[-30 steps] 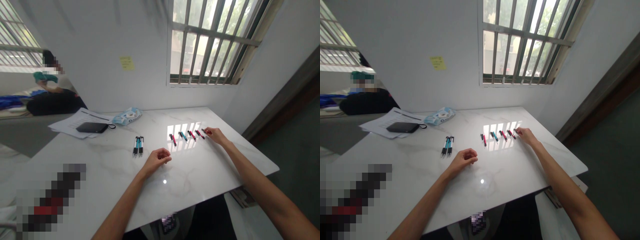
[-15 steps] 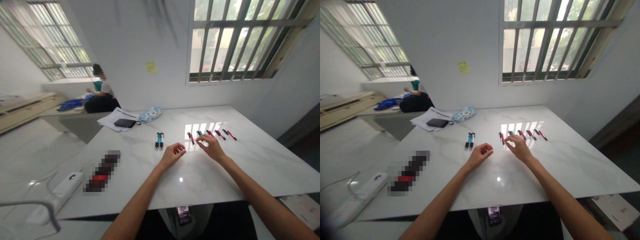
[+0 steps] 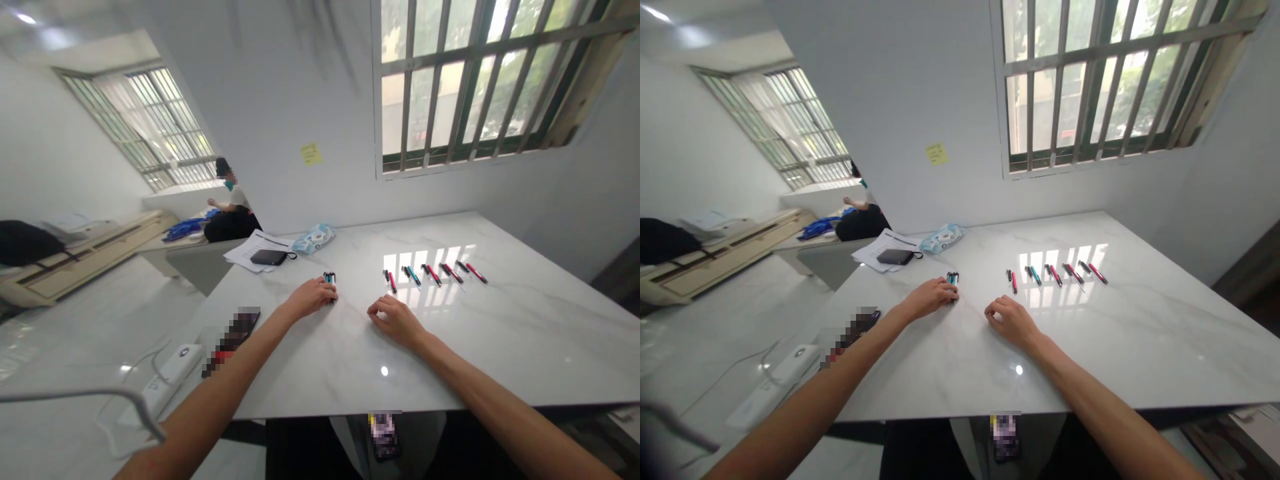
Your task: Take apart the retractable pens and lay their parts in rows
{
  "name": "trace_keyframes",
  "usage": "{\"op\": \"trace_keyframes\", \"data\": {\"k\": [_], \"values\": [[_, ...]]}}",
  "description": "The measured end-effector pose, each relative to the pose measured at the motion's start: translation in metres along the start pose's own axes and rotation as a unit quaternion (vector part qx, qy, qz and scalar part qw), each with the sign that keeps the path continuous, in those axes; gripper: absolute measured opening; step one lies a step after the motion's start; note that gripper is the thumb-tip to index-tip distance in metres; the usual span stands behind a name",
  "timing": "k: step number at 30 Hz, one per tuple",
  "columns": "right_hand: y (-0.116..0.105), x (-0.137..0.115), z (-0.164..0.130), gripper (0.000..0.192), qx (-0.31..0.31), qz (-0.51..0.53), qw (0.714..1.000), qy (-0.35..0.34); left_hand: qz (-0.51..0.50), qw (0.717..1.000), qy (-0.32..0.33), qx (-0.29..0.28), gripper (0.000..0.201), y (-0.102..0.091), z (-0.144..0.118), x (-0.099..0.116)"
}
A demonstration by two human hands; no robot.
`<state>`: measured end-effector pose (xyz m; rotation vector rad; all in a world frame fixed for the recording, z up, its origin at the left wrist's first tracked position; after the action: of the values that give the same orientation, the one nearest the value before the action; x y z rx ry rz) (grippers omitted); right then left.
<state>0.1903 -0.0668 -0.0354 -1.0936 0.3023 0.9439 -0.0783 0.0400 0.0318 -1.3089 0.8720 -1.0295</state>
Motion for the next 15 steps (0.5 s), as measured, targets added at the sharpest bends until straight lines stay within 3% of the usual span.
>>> {"op": "trace_keyframes", "data": {"k": [4, 8, 12, 15], "values": [[0.0, 0.005, 0.002, 0.015, 0.025, 0.021, 0.999, 0.03, 0.016, 1.0, 0.007, -0.015, 0.021, -0.003, 0.0, -0.007], [0.001, 0.006, 0.004, 0.014, 0.028, 0.042, 0.998, 0.039, 0.02, 1.0, -0.012, -0.007, 0.016, -0.022, 0.011, -0.01], [-0.008, 0.003, 0.006, 0.013, 0.047, 0.075, 0.994, 0.069, 0.015, 0.991, -0.053, 0.123, 0.02, -0.041, 0.036, 0.015], [-0.019, 0.002, 0.007, 0.033, 0.097, 0.1, 0.984, 0.115, -0.047, 0.974, -0.064, 0.214, 0.027, -0.03, 0.057, 0.057]]}}
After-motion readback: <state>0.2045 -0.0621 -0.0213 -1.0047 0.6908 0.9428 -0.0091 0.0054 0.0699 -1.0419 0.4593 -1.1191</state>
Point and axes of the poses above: each hand's wrist, its own z-axis towards the middle knuckle, its own y-axis out of the palm, x = y × z, the point moved 2 cm from there along z, towards the middle knuckle, and after that the axes turned 10 degrees about y, right-handed, at the moved point
